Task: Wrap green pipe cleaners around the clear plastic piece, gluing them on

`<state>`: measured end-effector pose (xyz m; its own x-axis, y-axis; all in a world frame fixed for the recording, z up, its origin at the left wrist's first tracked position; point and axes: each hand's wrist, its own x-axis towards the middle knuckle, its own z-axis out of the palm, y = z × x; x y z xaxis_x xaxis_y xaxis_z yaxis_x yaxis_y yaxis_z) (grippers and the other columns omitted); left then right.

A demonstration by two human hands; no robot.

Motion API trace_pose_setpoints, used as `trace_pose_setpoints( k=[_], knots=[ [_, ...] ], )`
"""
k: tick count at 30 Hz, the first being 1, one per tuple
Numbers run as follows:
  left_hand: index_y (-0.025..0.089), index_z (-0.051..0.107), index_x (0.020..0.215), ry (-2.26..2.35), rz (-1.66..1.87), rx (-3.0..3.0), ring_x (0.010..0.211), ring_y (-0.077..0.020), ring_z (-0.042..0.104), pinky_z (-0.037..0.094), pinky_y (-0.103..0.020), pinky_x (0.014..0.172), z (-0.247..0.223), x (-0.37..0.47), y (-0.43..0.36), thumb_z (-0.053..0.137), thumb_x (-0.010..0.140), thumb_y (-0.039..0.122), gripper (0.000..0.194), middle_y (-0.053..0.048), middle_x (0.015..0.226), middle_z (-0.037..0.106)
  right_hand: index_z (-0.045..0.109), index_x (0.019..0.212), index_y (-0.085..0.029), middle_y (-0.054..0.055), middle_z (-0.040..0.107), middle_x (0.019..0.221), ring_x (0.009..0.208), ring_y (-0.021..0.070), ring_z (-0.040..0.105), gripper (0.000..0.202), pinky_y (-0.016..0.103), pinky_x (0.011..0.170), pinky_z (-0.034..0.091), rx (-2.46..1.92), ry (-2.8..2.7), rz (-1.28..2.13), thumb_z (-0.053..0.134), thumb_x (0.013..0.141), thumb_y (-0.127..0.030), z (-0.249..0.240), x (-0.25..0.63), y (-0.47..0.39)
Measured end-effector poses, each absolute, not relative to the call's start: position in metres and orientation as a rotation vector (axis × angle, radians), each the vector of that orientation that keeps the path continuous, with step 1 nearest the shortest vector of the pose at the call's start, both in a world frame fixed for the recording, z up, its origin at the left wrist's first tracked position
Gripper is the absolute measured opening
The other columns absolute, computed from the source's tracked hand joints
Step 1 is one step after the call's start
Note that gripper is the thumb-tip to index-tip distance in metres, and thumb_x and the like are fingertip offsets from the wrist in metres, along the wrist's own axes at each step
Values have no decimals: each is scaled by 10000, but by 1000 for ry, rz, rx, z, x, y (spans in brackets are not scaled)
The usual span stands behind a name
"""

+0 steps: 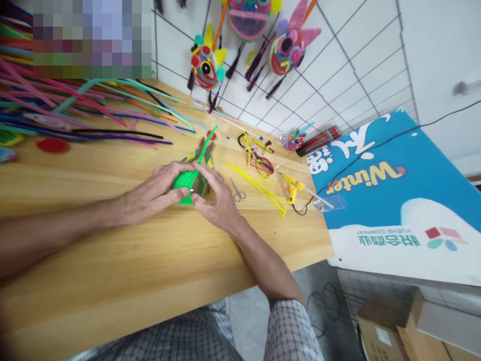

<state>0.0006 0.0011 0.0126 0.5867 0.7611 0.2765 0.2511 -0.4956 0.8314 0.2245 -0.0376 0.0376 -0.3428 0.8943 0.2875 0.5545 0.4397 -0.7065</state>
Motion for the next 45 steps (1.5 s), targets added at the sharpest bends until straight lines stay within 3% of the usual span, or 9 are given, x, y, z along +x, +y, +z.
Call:
trace_pose_setpoints(
  k=[19,28,45],
  knots=[
    [261,530,1505,809,829,2061,1433,-368,569,434,-599,1242,13,2,0,481,1035,444,506,-115,1522,640,509,1656,-283,90,601,1678,1567,298,559,743,525,1311,497,-1160,-2116,507,680,932,-262,35,223,-39],
    [238,532,1536,805,867,2022,1387,-385,592,445,-617,1226,7,-1,-3,433,1077,520,548,-133,1469,651,510,1648,-307,85,614,1665,1559,302,566,716,533,1304,496,-1177,-2107,503,688,955,-287,35,222,-40],
    [204,503,1547,812,853,2074,1380,-384,599,444,-604,1200,7,1,-1,420,1066,514,578,-147,1473,654,522,1654,-305,82,630,1651,1559,286,572,714,520,1327,478,-1155,-2112,461,689,961,-290,37,221,-40]
  ],
)
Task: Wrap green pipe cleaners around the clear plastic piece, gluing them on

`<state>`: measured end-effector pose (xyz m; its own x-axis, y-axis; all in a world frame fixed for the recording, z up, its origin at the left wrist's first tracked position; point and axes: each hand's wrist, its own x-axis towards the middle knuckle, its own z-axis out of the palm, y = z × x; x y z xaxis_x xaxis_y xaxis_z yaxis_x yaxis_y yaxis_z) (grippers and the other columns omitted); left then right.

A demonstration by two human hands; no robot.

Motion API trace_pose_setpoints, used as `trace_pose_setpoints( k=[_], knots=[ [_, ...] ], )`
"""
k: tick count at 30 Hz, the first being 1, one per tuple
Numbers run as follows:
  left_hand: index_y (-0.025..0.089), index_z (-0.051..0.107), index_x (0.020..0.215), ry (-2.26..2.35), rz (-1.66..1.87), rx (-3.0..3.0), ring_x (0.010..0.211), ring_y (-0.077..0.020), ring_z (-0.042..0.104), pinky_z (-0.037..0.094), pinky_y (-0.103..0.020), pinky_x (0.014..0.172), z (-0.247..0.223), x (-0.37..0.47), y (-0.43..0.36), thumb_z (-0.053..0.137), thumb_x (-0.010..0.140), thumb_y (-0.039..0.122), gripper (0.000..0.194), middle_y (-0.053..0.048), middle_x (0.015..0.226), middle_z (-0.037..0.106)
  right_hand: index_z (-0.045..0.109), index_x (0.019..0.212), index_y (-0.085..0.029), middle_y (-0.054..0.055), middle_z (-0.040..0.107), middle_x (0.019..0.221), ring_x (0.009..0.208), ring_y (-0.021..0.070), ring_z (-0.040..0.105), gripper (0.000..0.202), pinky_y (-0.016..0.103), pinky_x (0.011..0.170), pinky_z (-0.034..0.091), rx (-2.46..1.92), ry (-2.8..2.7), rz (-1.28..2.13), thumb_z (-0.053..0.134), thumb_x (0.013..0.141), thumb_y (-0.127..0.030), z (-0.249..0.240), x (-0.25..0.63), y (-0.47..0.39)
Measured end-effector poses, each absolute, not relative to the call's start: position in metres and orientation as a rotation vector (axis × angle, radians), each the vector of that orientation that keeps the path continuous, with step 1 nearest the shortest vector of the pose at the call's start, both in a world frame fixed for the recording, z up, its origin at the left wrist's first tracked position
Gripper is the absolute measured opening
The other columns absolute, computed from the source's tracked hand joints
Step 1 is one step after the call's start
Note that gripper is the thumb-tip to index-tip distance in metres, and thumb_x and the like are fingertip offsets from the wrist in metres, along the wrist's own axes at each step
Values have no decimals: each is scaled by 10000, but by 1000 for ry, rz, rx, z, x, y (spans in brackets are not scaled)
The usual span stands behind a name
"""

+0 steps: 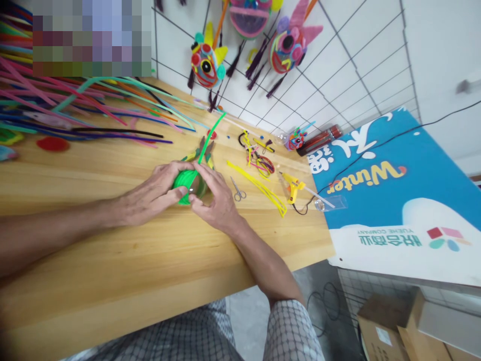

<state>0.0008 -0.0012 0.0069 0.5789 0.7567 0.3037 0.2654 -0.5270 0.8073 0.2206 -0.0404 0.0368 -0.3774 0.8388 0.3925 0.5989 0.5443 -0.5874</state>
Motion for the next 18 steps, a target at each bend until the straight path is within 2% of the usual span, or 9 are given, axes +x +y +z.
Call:
trace_pose_setpoints(
  k=[10,18],
  knots=[
    [214,524,1533,825,853,2039,1383,-359,589,442,-565,1212,8,0,-2,384,1104,544,558,-132,1452,666,531,1649,-312,77,636,1646,1538,293,590,703,526,1312,492,-1181,-2106,461,704,968,-316,36,221,-41],
    [185,464,1510,824,783,2066,1400,-351,551,406,-572,1216,19,0,-4,358,1112,454,492,-159,1484,629,532,1646,-310,85,641,1640,1539,294,590,692,528,1314,484,-1161,-2100,483,706,977,-317,36,222,-41]
  ],
)
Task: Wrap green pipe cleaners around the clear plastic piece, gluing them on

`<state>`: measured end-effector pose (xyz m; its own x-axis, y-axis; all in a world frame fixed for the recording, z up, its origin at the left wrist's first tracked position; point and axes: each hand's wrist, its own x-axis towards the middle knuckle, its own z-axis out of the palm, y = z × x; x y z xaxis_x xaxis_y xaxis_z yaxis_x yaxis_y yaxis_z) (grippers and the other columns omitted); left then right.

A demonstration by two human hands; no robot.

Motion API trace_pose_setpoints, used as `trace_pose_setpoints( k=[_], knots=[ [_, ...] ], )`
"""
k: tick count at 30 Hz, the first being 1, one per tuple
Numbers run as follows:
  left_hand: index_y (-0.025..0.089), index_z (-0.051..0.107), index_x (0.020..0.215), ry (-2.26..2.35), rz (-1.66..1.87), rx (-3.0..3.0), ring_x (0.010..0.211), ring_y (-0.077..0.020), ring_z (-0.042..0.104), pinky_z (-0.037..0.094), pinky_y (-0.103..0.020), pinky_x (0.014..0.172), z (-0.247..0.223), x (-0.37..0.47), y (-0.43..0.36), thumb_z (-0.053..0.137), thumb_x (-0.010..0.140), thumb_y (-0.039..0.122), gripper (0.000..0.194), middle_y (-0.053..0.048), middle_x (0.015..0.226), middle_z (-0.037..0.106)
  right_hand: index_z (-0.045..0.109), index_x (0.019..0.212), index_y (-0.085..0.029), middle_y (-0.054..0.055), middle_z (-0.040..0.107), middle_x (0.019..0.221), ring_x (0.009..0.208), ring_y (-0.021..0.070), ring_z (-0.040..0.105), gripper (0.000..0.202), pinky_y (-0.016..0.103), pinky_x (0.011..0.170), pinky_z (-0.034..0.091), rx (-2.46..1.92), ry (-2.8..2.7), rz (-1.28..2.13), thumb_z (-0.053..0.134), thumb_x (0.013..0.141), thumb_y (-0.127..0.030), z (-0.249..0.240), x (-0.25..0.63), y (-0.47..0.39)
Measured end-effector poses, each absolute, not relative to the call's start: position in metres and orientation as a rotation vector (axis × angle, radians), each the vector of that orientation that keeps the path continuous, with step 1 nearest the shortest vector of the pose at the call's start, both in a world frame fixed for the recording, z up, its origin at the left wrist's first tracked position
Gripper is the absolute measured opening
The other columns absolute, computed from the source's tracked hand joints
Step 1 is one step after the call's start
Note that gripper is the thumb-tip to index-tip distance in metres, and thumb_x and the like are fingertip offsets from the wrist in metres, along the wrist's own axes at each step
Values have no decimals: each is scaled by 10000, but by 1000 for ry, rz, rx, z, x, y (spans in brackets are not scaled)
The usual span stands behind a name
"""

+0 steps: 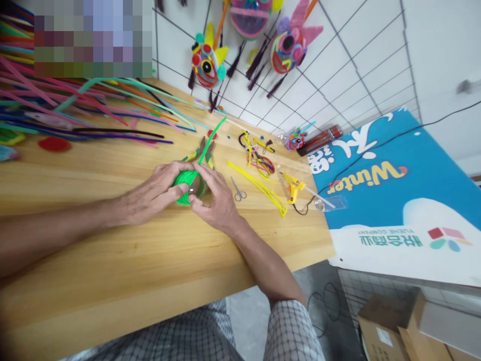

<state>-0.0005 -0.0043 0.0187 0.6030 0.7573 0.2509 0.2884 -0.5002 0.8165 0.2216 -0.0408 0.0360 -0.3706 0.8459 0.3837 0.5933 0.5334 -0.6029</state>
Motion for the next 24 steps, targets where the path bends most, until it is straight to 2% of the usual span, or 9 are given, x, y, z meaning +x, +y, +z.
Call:
trace_pose_setpoints(
  k=[6,13,17,19,24],
  knots=[
    [127,449,1467,832,740,2055,1406,-364,559,388,-589,1252,29,0,-5,350,1094,473,519,-200,1454,622,557,1626,-332,69,642,1636,1510,289,604,558,534,1263,532,-1203,-2033,592,589,1092,-490,38,229,-38],
    [186,484,1455,865,778,2074,1375,-353,596,445,-573,1227,23,0,-4,389,1081,459,472,-151,1430,661,646,1519,-304,90,726,1486,1353,269,684,454,499,1171,580,-1262,-1975,525,531,1130,-506,31,234,-33],
    [215,524,1446,871,818,2087,1362,-346,624,477,-552,1214,19,1,-4,411,1064,494,487,-116,1400,689,704,1417,-304,98,723,1420,1365,270,659,372,524,1194,553,-1263,-1958,393,535,1138,-483,31,233,-32],
    [189,509,1455,873,798,2091,1379,-344,613,459,-560,1229,22,1,-5,395,1071,481,496,-136,1426,677,703,1411,-315,102,685,1481,1435,279,619,365,553,1248,506,-1259,-1970,318,530,1143,-491,32,234,-32],
    [139,470,1465,836,760,2112,1417,-325,567,407,-568,1251,26,1,-8,366,1093,442,490,-196,1498,624,563,1592,-344,91,528,1708,1632,287,450,463,598,1361,367,-1232,-2049,252,459,1168,-499,33,235,-30]
  ],
)
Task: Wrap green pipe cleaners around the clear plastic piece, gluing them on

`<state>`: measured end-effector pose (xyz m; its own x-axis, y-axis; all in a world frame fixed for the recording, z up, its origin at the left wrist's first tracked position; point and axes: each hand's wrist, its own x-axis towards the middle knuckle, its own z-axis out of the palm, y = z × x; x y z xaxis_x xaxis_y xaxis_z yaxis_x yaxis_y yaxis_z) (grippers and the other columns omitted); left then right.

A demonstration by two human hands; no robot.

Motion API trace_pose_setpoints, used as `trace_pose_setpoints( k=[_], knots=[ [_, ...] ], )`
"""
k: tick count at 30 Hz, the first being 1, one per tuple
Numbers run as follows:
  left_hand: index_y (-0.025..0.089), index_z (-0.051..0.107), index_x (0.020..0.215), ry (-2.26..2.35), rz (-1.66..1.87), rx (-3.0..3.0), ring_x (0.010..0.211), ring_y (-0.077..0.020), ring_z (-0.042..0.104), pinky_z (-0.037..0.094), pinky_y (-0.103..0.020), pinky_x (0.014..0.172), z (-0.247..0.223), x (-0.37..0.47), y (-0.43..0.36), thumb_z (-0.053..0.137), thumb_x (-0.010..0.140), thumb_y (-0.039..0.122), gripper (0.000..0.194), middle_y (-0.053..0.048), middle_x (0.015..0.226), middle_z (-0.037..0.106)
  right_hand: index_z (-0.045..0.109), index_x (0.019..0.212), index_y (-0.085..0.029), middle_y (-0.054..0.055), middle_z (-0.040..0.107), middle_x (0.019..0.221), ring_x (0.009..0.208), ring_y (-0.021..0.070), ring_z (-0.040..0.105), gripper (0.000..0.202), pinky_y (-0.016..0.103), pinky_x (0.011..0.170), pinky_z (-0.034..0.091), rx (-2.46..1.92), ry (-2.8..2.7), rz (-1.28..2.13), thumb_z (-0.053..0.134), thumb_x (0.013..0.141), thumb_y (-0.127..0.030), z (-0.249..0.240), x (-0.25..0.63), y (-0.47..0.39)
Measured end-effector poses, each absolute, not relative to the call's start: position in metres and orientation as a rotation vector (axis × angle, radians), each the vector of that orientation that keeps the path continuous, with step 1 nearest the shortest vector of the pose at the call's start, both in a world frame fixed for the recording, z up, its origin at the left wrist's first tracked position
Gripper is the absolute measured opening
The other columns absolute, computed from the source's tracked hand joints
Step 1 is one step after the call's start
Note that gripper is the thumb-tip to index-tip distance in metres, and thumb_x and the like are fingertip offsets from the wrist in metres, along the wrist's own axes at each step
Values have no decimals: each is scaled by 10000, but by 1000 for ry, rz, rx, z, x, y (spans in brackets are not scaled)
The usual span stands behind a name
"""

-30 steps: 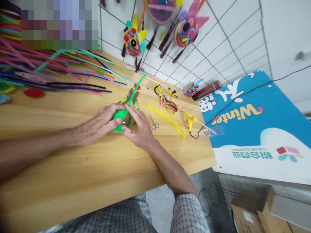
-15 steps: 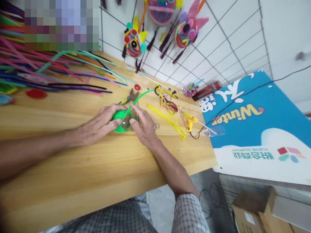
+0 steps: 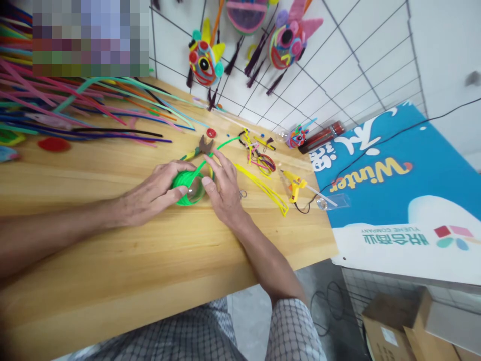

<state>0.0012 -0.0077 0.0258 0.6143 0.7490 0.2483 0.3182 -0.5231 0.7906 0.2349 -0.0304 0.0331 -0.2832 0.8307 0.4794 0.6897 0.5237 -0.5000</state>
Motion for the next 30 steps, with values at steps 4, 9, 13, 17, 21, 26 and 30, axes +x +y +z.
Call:
trace_pose_setpoints(
  k=[4,9,13,17,21,26,30],
  knots=[
    [131,478,1464,787,788,2144,1428,-326,558,410,-570,1246,22,0,-6,384,1101,437,484,-210,1520,608,653,1497,-347,81,589,1659,1604,293,484,410,619,1349,376,-1231,-2071,218,476,1162,-504,31,237,-27],
    [145,519,1447,765,818,2152,1396,-317,591,449,-543,1236,18,0,-5,400,1096,408,454,-181,1477,647,766,1182,-291,66,814,1215,1234,252,732,221,509,1154,560,-1190,-1972,202,615,1126,-442,27,238,-23],
    [176,567,1415,780,858,2135,1371,-337,618,481,-537,1225,16,0,-4,438,1063,423,449,-147,1439,678,752,1052,-265,40,820,1040,1039,225,763,150,427,997,608,-1198,-1901,226,680,1093,-390,27,235,-24],
    [165,562,1423,773,857,2128,1356,-338,621,482,-552,1226,14,0,-4,434,1068,426,459,-154,1439,672,745,997,-258,23,820,986,961,209,758,98,397,932,607,-1178,-1880,239,701,1062,-317,29,233,-27],
    [175,567,1431,762,870,2114,1348,-330,624,489,-534,1226,14,0,-4,450,1075,426,451,-140,1426,671,744,958,-261,22,814,950,906,209,742,110,398,895,604,-1230,-1878,250,695,1039,-317,30,232,-28],
    [191,577,1437,728,893,2111,1376,-315,607,483,-513,1242,13,-1,-4,452,1093,419,431,-130,1439,664,742,918,-256,16,791,903,868,195,727,104,373,851,591,-1193,-1884,253,693,1009,-263,32,231,-28],
    [191,592,1420,687,947,2117,1363,-309,610,486,-510,1234,9,0,-3,457,1099,411,412,-132,1426,667,751,910,-244,14,771,903,862,177,711,92,342,823,574,-1163,-1864,298,710,990,-222,34,230,-29]
  ],
)
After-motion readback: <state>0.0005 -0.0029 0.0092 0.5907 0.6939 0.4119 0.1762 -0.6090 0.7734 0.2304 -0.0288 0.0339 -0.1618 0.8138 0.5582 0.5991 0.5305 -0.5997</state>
